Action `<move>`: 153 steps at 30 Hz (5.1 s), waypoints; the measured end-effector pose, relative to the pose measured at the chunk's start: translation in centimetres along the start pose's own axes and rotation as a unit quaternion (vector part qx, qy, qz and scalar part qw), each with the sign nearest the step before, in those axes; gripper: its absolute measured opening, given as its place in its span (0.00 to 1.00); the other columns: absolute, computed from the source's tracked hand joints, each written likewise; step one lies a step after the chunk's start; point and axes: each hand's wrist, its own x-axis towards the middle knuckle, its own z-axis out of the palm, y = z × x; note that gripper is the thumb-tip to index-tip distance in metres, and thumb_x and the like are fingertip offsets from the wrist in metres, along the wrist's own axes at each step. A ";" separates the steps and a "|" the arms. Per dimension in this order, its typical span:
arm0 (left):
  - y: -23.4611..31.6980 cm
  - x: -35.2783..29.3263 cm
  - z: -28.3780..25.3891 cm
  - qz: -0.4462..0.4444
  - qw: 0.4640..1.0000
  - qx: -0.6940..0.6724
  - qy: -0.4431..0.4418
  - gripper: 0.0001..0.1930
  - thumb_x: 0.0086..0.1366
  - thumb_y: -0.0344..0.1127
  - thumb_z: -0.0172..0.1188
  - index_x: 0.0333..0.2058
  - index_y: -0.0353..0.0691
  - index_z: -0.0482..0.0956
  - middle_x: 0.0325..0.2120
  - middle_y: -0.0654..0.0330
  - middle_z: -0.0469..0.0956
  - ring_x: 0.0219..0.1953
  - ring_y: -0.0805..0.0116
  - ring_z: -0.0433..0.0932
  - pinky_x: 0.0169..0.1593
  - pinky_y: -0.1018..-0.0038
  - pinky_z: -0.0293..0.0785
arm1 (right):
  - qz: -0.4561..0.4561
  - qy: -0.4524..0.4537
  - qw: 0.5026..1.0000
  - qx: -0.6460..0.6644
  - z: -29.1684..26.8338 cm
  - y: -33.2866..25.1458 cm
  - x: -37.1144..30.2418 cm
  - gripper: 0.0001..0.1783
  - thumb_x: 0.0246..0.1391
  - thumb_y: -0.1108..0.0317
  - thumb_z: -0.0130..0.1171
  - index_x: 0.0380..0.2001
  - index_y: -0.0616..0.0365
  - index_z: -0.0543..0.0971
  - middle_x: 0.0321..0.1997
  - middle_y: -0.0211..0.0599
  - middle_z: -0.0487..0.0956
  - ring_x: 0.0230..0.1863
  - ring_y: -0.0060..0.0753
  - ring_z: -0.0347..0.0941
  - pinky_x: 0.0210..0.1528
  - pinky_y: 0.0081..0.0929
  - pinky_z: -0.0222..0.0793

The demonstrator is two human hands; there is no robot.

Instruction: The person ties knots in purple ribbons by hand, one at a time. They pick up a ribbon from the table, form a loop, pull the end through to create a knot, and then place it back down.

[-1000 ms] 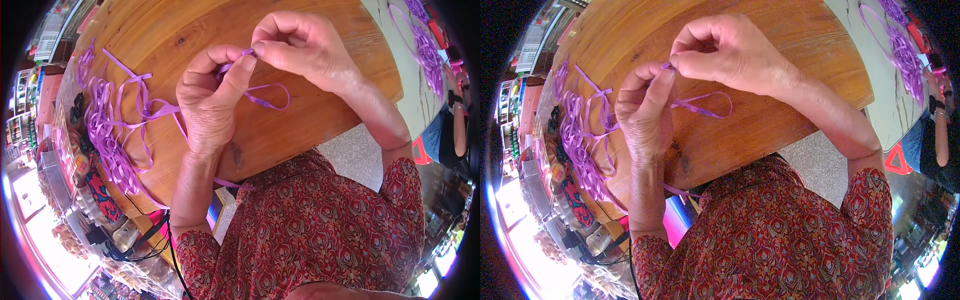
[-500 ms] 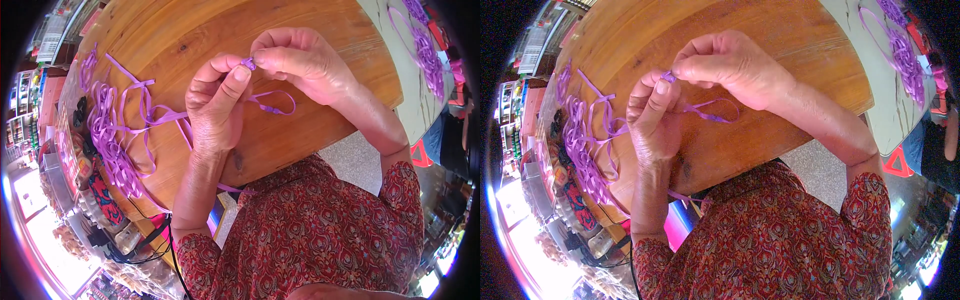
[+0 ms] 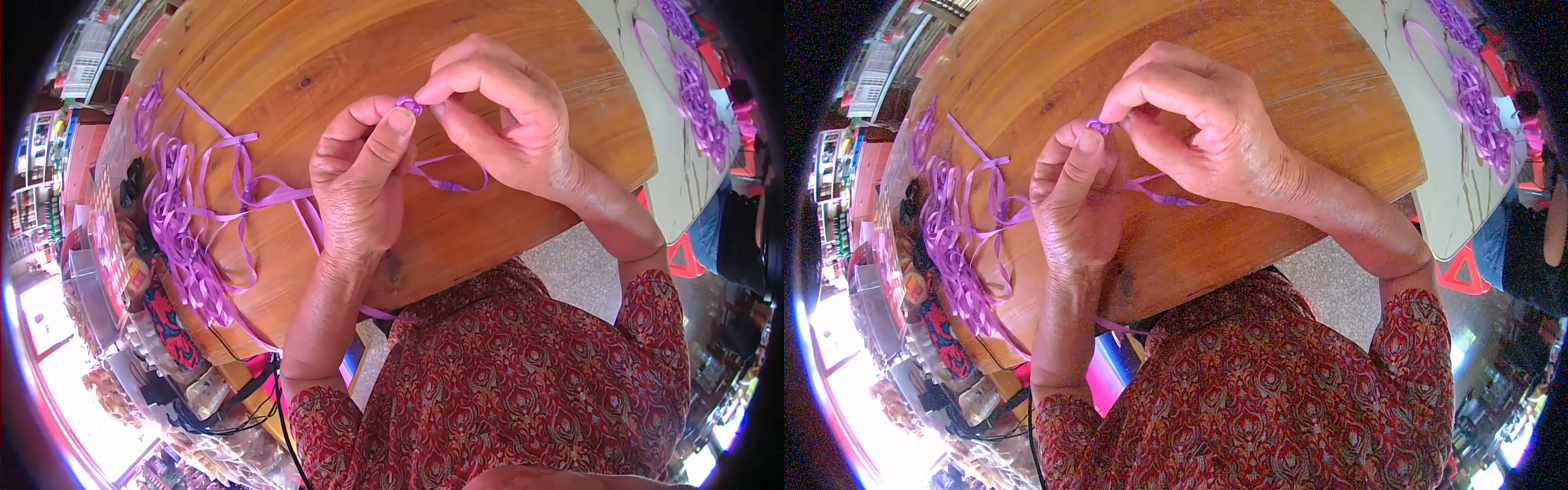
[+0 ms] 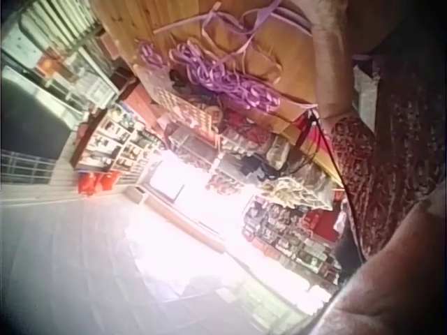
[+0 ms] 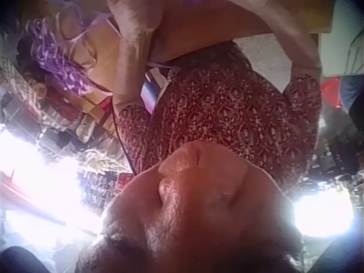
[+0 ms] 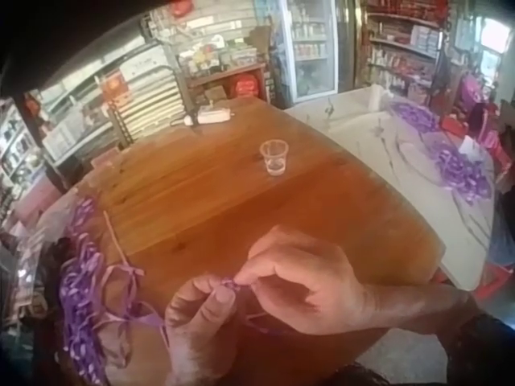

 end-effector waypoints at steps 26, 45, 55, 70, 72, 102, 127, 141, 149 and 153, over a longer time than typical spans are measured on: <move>-0.2 -0.3 0.1 0.105 0.988 0.106 -0.047 0.06 0.60 0.24 0.55 0.37 0.35 0.76 0.31 0.63 0.76 0.31 0.78 0.71 0.38 0.82 0.67 | 0.150 -0.019 0.974 0.169 -0.3 -0.4 -0.4 0.09 0.46 0.82 0.60 0.33 0.64 0.77 0.33 0.33 0.74 0.37 0.22 0.70 0.38 0.17 0.67; 0.3 -0.8 1.2 0.018 0.997 0.074 -0.016 0.06 0.60 0.24 0.55 0.37 0.34 0.76 0.32 0.61 0.77 0.34 0.76 0.73 0.41 0.80 0.68 | 0.316 0.033 0.866 0.386 0.2 -0.6 -0.7 0.04 0.48 0.79 0.56 0.30 0.62 0.74 0.34 0.28 0.72 0.36 0.16 0.66 0.40 0.16 0.63; 0.7 -1.0 1.8 0.034 0.987 0.157 0.015 0.07 0.57 0.21 0.58 0.36 0.34 0.76 0.31 0.64 0.76 0.32 0.80 0.72 0.36 0.86 0.68 | 0.355 0.024 0.833 0.423 -0.3 0.2 -0.9 0.04 0.49 0.75 0.56 0.31 0.61 0.75 0.34 0.27 0.72 0.37 0.16 0.66 0.42 0.16 0.62; 0.6 -0.8 1.6 0.013 0.993 0.108 0.041 0.04 0.59 0.27 0.58 0.33 0.36 0.78 0.21 0.70 0.73 0.19 0.84 0.61 0.23 0.86 0.53 | 0.178 -0.015 0.968 0.174 -0.5 0.0 -0.2 0.16 0.48 0.76 0.60 0.43 0.60 0.76 0.38 0.30 0.74 0.40 0.24 0.69 0.45 0.21 0.65; 0.5 -0.6 1.6 0.014 0.993 0.113 0.043 0.03 0.59 0.27 0.58 0.33 0.36 0.78 0.21 0.69 0.73 0.18 0.84 0.61 0.22 0.86 0.53 | -0.035 -0.035 0.998 -0.046 -0.6 0.6 0.2 0.25 0.39 0.74 0.66 0.46 0.57 0.76 0.36 0.34 0.75 0.37 0.30 0.71 0.41 0.24 0.67; 2.0 -0.3 0.7 0.049 0.980 0.187 0.045 0.03 0.56 0.24 0.61 0.30 0.36 0.78 0.23 0.70 0.74 0.19 0.86 0.63 0.23 0.89 0.56 | 0.028 -0.034 0.999 -0.011 -2.1 1.0 -0.3 0.22 0.40 0.74 0.66 0.43 0.56 0.77 0.32 0.33 0.77 0.35 0.30 0.74 0.39 0.25 0.70; 4.3 -6.1 1.6 0.097 0.949 0.299 0.020 0.08 0.54 0.24 0.63 0.35 0.36 0.80 0.27 0.69 0.77 0.28 0.86 0.69 0.32 0.88 0.66 | 0.163 0.049 0.765 0.621 -8.9 -1.7 0.4 0.12 0.62 0.64 0.44 0.42 0.59 0.71 0.47 0.41 0.72 0.50 0.34 0.67 0.57 0.42 0.58; 2.7 -8.4 2.8 0.067 0.967 0.232 -0.077 0.05 0.56 0.26 0.62 0.33 0.35 0.80 0.26 0.67 0.77 0.28 0.82 0.69 0.32 0.83 0.66 | -0.176 -0.148 0.945 -0.232 -1.4 -8.9 -2.3 0.29 0.34 0.63 0.65 0.44 0.59 0.76 0.41 0.38 0.76 0.38 0.40 0.70 0.41 0.35 0.64; 4.2 -9.5 3.2 0.225 0.852 0.449 -0.144 0.07 0.54 0.26 0.62 0.33 0.38 0.80 0.20 0.59 0.72 0.23 0.69 0.71 0.27 0.75 0.66 | -0.180 -0.151 0.947 -0.217 -2.2 -10.2 -2.7 0.25 0.28 0.74 0.62 0.39 0.64 0.78 0.29 0.37 0.75 0.30 0.37 0.70 0.33 0.34 0.63; 5.0 -10.5 3.7 0.260 0.825 0.481 -0.145 0.04 0.54 0.26 0.63 0.30 0.36 0.79 0.19 0.61 0.72 0.21 0.74 0.70 0.24 0.77 0.65 | -0.178 -0.146 0.951 -0.206 -3.7 -11.3 -3.0 0.20 0.36 0.76 0.61 0.39 0.65 0.77 0.28 0.39 0.74 0.30 0.35 0.70 0.35 0.34 0.64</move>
